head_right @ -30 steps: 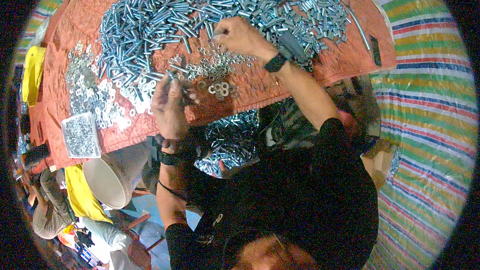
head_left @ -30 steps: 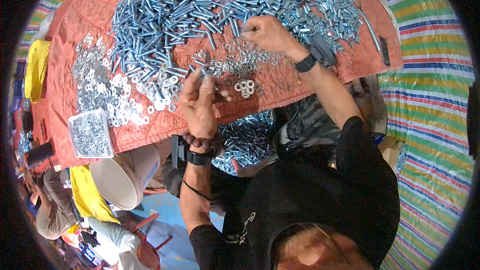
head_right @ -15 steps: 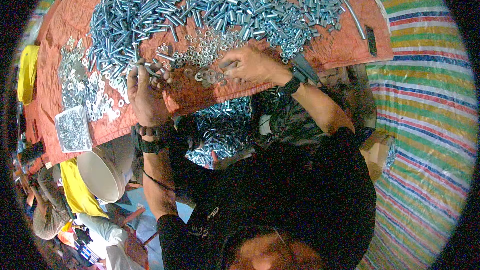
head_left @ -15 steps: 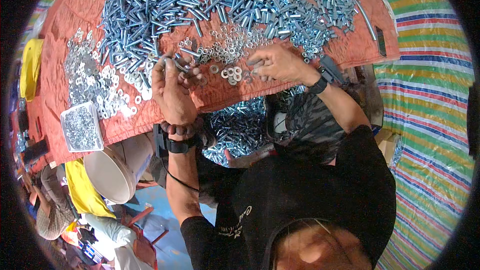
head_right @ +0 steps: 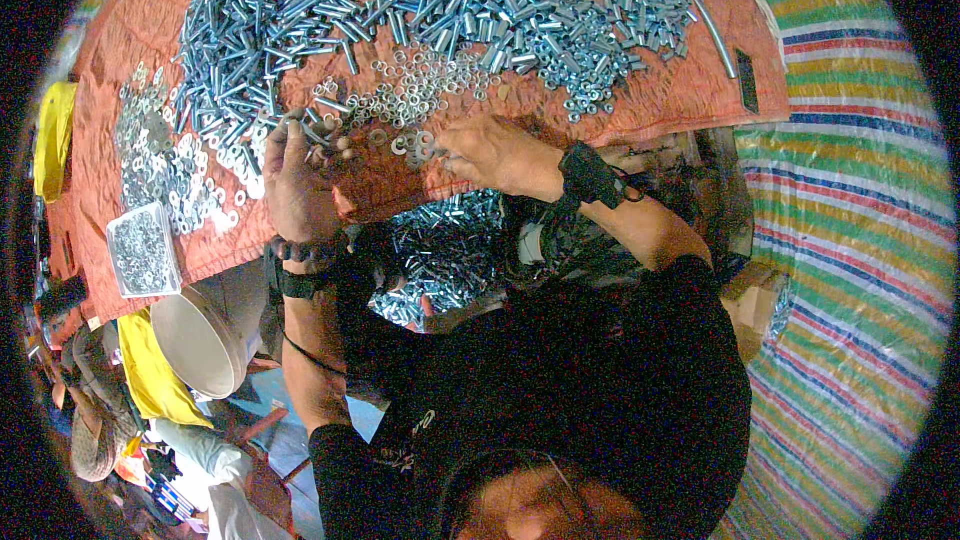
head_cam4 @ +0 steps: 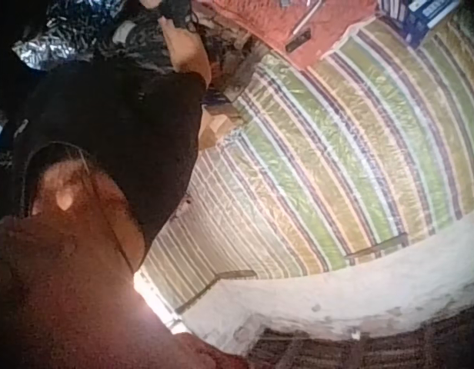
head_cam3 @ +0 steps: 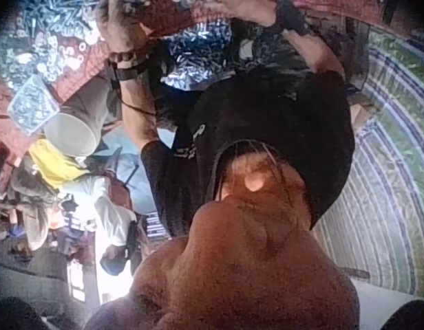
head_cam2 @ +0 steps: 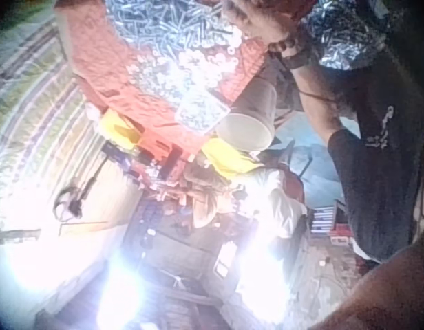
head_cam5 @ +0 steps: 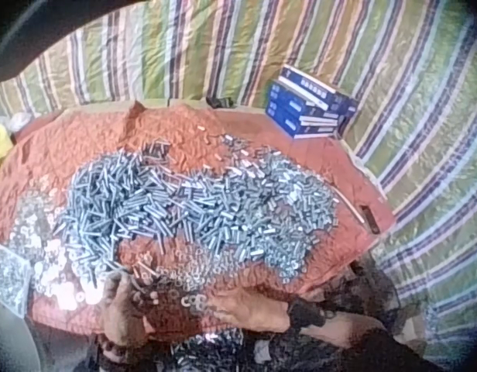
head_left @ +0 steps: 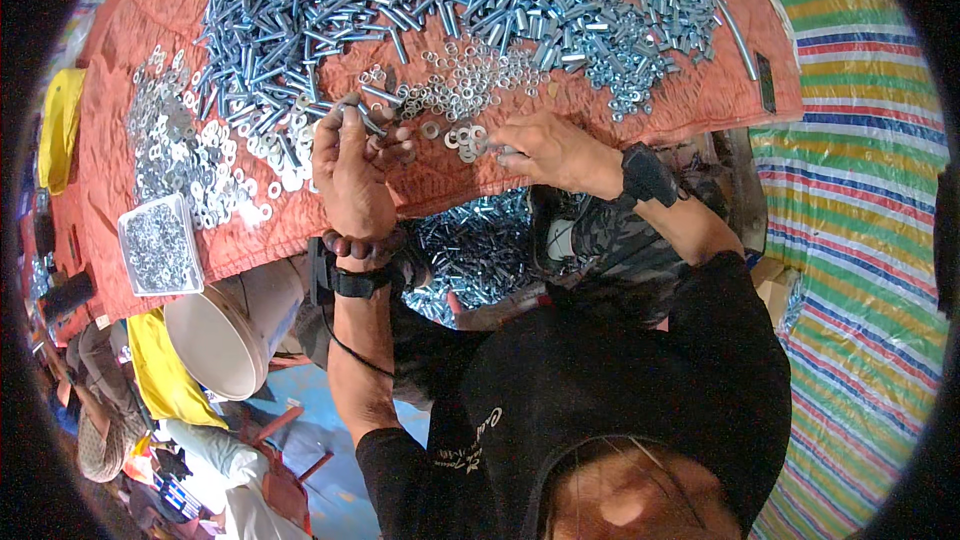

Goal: The person is assembling bolts by threading washers and nuts onto them.

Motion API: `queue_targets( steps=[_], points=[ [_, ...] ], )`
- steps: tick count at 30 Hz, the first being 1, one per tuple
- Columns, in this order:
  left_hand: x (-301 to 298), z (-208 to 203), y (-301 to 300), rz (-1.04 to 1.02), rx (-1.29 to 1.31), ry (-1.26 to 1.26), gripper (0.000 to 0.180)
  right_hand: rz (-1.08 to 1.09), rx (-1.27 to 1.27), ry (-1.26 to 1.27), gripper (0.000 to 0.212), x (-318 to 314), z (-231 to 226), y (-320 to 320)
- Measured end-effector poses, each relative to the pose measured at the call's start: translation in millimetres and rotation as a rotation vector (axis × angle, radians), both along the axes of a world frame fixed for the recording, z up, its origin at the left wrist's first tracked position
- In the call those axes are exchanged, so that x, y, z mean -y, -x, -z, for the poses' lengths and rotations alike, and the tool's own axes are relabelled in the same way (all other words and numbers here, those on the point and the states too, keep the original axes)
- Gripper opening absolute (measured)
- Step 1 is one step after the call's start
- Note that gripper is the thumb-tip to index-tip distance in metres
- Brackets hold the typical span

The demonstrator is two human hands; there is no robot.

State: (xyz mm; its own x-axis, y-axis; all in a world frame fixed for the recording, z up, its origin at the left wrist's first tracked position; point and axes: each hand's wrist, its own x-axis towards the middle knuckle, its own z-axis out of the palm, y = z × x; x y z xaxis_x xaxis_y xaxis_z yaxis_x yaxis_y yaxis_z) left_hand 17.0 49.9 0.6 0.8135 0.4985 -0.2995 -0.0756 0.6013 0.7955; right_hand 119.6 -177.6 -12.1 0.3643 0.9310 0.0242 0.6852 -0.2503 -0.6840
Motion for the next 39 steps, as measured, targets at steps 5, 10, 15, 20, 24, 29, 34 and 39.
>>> queue_targets(
  steps=[5, 10, 15, 20, 24, 29, 34, 39],
  points=[
    [6, -3, 3, 0.006, -0.011, -0.135, 0.024, 0.010, 0.043, 0.029, 0.025, 0, -10, 2],
    [20, -3, 2, 0.059, 0.049, -0.381, 0.019, 0.071, 0.102, 0.003, 0.022, 0, -12, 5],
    [32, 9, 3, 0.148, 0.077, -0.423, 0.017, 0.252, -0.189, -0.005, 0.023, 7, -4, -7],
    [41, -8, 2, 0.324, -0.036, -0.852, 0.018, 0.439, -0.982, -0.260, 0.025, -1, -38, -15],
    [49, -5, 4, 0.412, -0.050, -0.973, 0.019, 0.402, -1.073, -0.293, 0.022, -17, -37, -7],
    [56, 1, 4, 0.377, 0.019, -0.974, 0.017, 0.423, -1.155, -0.341, 0.018, -18, -25, -3],
    [58, 0, 3, 0.399, -0.047, -0.862, 0.017, 0.384, -0.999, -0.296, 0.019, -16, -31, 3],
    [57, 0, 2, 0.404, -0.048, -0.874, 0.018, 0.426, -0.954, -0.256, 0.016, -16, -33, 3]
  ],
)
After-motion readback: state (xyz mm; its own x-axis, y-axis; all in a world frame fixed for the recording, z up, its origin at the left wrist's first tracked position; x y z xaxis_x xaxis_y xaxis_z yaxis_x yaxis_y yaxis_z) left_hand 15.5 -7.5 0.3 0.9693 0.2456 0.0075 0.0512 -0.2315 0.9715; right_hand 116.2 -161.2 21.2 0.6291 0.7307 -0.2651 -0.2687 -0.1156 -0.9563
